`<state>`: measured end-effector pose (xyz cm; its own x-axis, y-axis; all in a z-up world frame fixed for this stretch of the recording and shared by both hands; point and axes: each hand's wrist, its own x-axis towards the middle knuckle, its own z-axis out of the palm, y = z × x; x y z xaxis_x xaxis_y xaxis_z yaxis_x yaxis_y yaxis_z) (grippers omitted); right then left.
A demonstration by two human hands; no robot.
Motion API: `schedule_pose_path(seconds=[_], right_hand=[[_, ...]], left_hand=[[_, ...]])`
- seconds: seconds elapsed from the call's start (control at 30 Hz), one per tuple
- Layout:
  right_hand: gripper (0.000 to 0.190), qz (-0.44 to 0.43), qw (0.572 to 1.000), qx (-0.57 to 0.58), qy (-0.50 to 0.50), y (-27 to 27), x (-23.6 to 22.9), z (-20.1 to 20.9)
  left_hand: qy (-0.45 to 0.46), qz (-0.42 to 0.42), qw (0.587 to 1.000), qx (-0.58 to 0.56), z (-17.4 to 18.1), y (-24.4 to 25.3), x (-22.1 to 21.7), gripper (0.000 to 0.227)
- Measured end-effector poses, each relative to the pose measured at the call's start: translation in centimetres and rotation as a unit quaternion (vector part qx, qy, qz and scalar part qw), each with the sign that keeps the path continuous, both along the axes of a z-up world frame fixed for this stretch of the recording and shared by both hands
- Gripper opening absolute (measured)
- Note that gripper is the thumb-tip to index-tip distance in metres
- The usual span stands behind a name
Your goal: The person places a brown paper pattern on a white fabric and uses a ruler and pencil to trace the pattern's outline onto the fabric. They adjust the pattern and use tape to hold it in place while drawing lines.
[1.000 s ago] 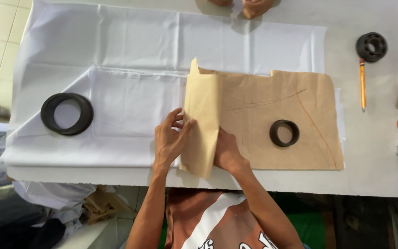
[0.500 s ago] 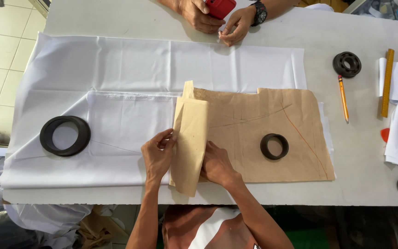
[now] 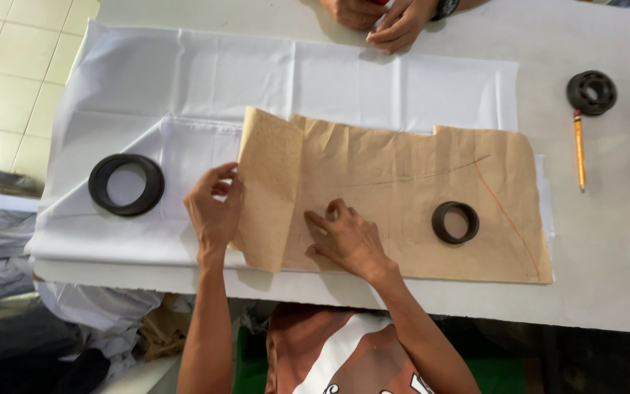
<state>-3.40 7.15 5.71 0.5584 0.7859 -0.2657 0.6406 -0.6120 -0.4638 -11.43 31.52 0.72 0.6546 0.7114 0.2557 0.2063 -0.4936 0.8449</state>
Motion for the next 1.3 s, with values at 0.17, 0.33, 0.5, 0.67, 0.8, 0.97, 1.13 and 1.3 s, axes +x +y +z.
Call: schedule_pose_path(seconds=[0.17,0.33,0.5,0.67,0.8,0.97,1.13,1.3], right_hand=[[0.065,-0.002,0.998,-0.052,-0.043,0.5,-0.5,-0.9],[0.070,0.003,0.997,-0.052,-0.056,0.4,-1.4,-0.8],[0.074,0.005,0.996,-0.060,-0.058,0.4,-1.9,-1.3],[0.086,0.008,0.989,-0.074,-0.129,0.3,-1.9,-3.2],[0.087,0.015,0.986,-0.064,-0.151,0.0,-2.0,-3.8],[0.087,0.023,0.984,-0.061,-0.164,-0.1,-2.0,-3.9],[0.086,0.027,0.985,-0.041,-0.165,-0.1,-2.0,-3.7],[0.080,0.033,0.988,-0.029,-0.150,-0.4,-2.2,-3.7]], left_hand=[[0.014,0.017,0.986,0.163,0.8,2.7,-1.4,0.016],[0.066,0.038,0.973,0.218,0.7,4.9,-2.6,0.014],[0.103,0.041,0.955,0.274,-0.8,7.8,-3.3,0.013],[0.114,0.016,0.936,0.332,-1.5,8.9,-3.5,0.014],[0.130,0.008,0.930,0.343,-2.3,9.1,-4.1,0.013],[0.115,0.009,0.930,0.348,-1.5,8.9,-5.0,0.016],[0.106,0.003,0.922,0.371,-1.2,8.9,-5.1,0.013],[0.100,-0.009,0.941,0.325,-0.8,8.9,-5.5,0.012]])
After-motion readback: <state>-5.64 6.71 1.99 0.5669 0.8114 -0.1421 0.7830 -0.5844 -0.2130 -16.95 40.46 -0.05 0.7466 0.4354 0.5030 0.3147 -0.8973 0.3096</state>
